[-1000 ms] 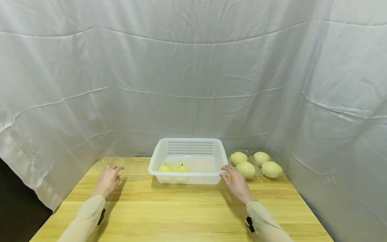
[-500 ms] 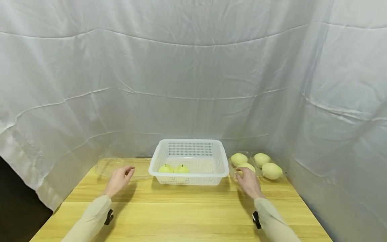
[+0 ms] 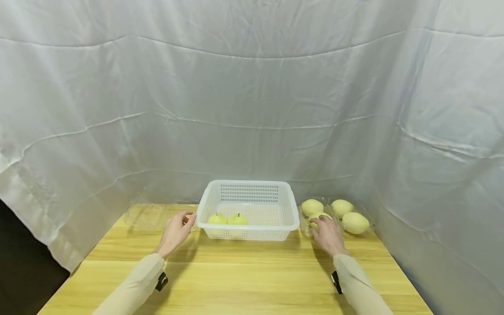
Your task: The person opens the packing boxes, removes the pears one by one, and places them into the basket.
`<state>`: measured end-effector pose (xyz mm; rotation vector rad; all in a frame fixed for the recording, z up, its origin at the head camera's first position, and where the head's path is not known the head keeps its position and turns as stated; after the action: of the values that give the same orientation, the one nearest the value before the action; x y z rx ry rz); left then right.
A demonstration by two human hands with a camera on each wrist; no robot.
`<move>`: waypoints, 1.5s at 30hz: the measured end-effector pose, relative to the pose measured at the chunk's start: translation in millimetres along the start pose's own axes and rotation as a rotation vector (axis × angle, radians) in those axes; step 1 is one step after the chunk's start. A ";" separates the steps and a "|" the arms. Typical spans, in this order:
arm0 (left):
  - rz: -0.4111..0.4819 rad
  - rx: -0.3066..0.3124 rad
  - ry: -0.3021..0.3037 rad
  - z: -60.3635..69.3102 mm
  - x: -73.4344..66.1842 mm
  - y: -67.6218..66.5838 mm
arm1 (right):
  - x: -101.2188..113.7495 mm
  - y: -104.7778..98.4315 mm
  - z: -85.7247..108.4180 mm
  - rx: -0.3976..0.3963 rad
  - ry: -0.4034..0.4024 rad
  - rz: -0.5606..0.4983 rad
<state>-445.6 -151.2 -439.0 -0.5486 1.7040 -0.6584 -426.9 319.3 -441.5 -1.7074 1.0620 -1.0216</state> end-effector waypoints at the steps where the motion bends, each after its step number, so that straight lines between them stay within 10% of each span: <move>1: 0.004 0.002 -0.002 -0.6 -1.6 1.6 | 0.9 -0.1 -1.0 0.000 -0.004 0.014; 24: 0.094 0.053 -0.026 -21.9 -0.6 13.5 | -1.7 1.0 -9.1 0.026 0.050 0.042; 45: -0.081 0.038 -0.035 -16.2 -6.0 11.3 | -13.6 0.3 3.8 -0.047 0.138 -0.032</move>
<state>-460.3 -136.7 -439.6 -0.6022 1.6399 -0.7335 -427.5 332.8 -445.5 -1.7157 1.1578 -1.1572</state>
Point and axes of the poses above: each hand's wrist, its own z-axis away from the middle knuckle, its own y-axis out of the palm, x = y × z, the point moved 10 cm from there along -z, towards the middle knuckle, and after that the axes turned 13 degrees about x, right-handed, at the moved point
